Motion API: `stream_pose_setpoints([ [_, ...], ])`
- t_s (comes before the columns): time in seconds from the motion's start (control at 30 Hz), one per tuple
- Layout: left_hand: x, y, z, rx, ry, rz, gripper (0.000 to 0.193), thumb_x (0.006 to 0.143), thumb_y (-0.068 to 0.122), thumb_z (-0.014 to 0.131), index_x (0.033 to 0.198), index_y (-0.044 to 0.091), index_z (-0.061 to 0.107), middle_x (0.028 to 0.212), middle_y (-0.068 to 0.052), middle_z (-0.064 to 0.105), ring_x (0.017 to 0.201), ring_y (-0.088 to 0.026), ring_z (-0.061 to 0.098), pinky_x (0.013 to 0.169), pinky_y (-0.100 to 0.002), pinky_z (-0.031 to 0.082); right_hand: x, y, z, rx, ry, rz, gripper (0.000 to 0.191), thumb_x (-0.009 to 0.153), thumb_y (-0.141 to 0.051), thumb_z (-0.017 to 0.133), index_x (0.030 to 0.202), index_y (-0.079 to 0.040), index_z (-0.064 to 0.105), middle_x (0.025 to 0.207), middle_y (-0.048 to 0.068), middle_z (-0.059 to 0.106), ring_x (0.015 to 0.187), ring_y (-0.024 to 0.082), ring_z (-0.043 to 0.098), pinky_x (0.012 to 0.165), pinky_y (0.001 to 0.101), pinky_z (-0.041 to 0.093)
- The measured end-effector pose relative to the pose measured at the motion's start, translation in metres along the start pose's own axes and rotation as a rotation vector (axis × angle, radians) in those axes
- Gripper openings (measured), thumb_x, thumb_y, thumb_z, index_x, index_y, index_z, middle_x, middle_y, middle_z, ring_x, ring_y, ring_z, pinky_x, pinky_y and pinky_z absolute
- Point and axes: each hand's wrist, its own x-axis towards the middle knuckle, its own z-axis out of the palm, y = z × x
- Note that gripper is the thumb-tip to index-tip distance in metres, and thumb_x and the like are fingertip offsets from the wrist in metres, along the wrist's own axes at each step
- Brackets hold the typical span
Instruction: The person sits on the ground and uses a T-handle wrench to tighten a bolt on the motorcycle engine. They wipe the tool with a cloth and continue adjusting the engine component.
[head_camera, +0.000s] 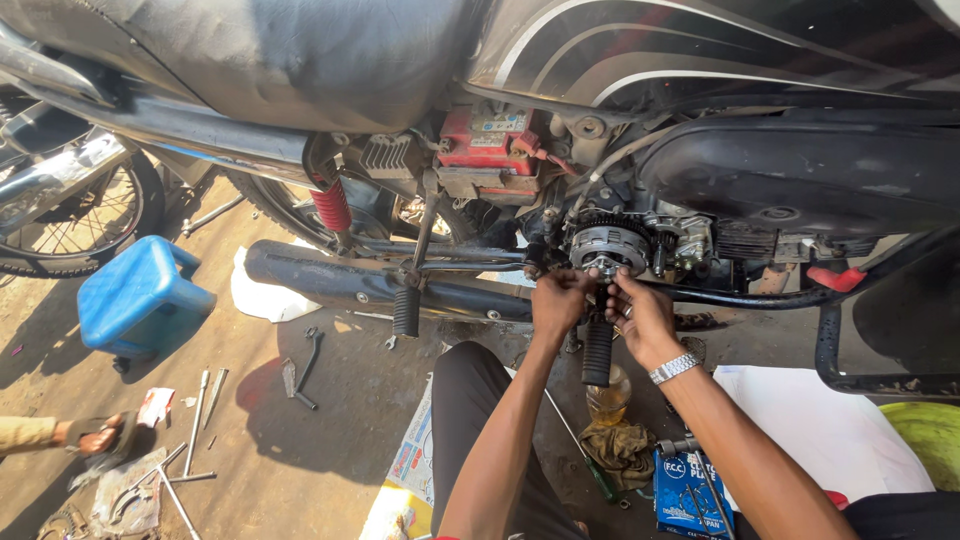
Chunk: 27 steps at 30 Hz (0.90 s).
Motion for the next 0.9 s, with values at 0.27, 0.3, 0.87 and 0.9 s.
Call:
stream_pose_setpoints([
  [0.27,0.005,-0.013,0.003,-0.562,-0.211,-0.25,0.037,0.098,0.042,0.063,0.094,0.008,0.075,0.072,0.005,0.067,0.052,-0.005,0.05,0.044,-0.024,0.036,0.008,0.0,-0.006,0.08,-0.044,0.12,0.026,0.102,-0.035,0.062,0.101,-0.009,0.068,0.085,0.0,0.062,0.077,0.014,0.056,0.07,0.0321,0.049],
  [0.3,0.005,-0.014,0.003,-0.527,-0.182,-0.264,0.036,0.098,0.041,0.067,0.094,0.006,0.074,0.072,0.003,0.066,0.053,-0.007,0.05,0.044,-0.024,0.036,0.008,0.001,-0.006,0.077,-0.006,0.118,0.024,0.104,-0.034,0.064,0.101,-0.01,0.067,0.083,-0.002,0.059,0.075,0.014,0.054,0.068,0.0319,0.048],
  [0.87,0.0,0.024,0.015,-0.536,-0.178,-0.393,0.046,0.096,0.054,0.066,0.099,0.009,0.078,0.065,0.003,0.055,0.047,-0.008,0.042,0.037,-0.025,0.031,0.049,-0.004,-0.042,0.003,-0.088,0.141,0.029,0.113,-0.04,0.057,0.109,-0.013,0.067,0.098,-0.001,0.06,0.09,0.015,0.051,0.085,0.0329,0.047],
  [0.9,0.0,0.024,0.015,-0.606,-0.22,-0.36,0.046,0.093,0.056,0.067,0.099,0.012,0.079,0.064,0.005,0.053,0.046,-0.006,0.04,0.036,-0.023,0.03,0.047,-0.005,-0.041,0.003,-0.075,0.151,0.031,0.111,-0.04,0.055,0.108,-0.012,0.068,0.097,-0.001,0.06,0.089,0.016,0.052,0.084,0.0331,0.047],
])
